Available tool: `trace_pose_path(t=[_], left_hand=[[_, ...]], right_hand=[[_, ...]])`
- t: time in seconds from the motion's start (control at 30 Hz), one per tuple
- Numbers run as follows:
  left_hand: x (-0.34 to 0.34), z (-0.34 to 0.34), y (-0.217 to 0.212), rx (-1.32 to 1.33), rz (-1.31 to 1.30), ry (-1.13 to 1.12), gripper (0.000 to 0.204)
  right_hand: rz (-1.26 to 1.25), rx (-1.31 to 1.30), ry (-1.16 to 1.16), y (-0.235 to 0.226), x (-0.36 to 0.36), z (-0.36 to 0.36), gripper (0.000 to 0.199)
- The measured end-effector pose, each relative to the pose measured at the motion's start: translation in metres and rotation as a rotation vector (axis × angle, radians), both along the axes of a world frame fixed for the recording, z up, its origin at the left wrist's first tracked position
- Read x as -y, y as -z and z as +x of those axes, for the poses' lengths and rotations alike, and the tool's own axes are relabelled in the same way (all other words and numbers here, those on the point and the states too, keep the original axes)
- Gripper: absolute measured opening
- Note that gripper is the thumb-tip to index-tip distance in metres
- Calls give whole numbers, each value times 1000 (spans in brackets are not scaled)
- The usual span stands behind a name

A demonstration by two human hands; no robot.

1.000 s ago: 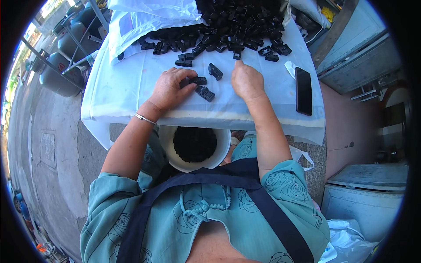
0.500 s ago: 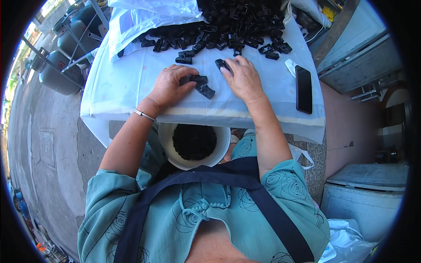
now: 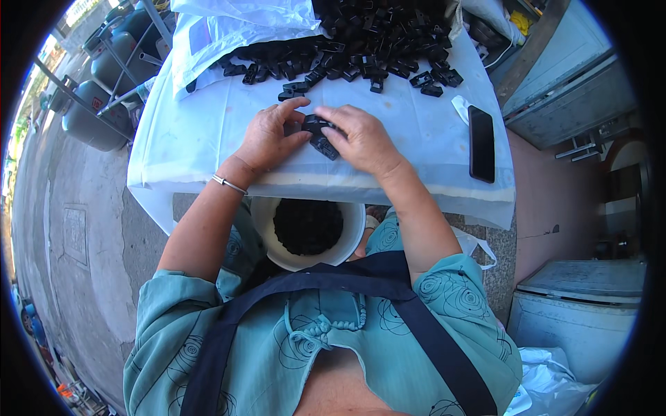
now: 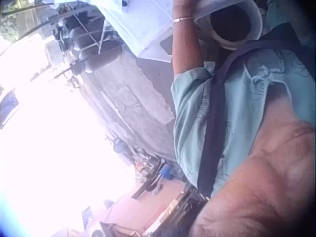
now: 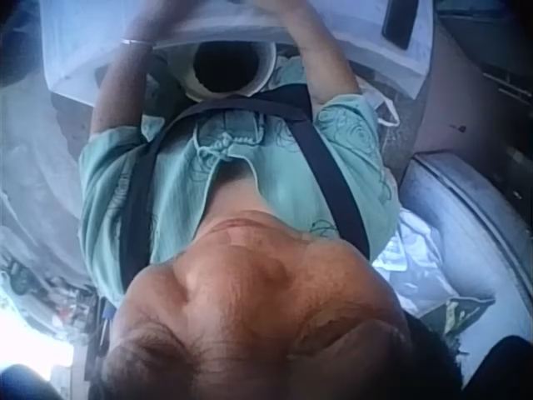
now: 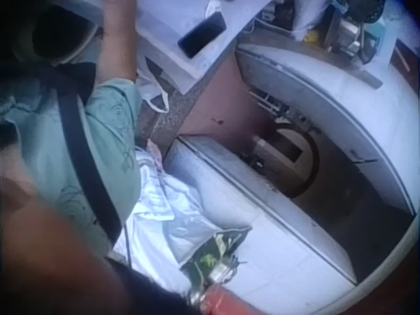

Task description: Sorting small black plastic components into groups on a table.

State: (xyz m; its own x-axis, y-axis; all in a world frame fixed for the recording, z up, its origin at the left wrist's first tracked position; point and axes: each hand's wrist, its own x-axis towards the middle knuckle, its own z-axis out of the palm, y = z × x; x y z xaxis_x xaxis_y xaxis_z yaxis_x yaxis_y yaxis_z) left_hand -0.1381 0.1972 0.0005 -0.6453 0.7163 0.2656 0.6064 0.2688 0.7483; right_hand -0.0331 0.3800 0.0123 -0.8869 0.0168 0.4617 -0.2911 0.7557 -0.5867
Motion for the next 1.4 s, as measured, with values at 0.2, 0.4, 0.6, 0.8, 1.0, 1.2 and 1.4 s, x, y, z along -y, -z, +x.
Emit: trace_pose_path(t=[0.2, 0.4, 0.6, 0.8, 1.0, 1.2, 1.4], left_hand=[[-3, -2, 3, -67, 16, -1, 53], [4, -3, -2, -160, 11, -78, 48], [-22, -33, -2, -444, -31, -358, 51], [-31, -97, -23, -401, -494, -482, 60], [-72, -115, -18, -444, -452, -304, 60], [-60, -80, -15, -539, -347, -81, 46], [-44, -65, -16, -618, -277, 11, 46]], right_hand=[[286, -30, -16, 2, 10, 6, 32], [349, 11, 73, 10, 10, 10, 31], [32, -110, 207, -5, -42, -14, 34], [264, -105, 506, 2, -81, -70, 43], [499, 0, 528, 5, -47, -90, 49], [389, 88, 430, 0, -56, -60, 46], [393, -87, 465, -2, -54, -4, 34]])
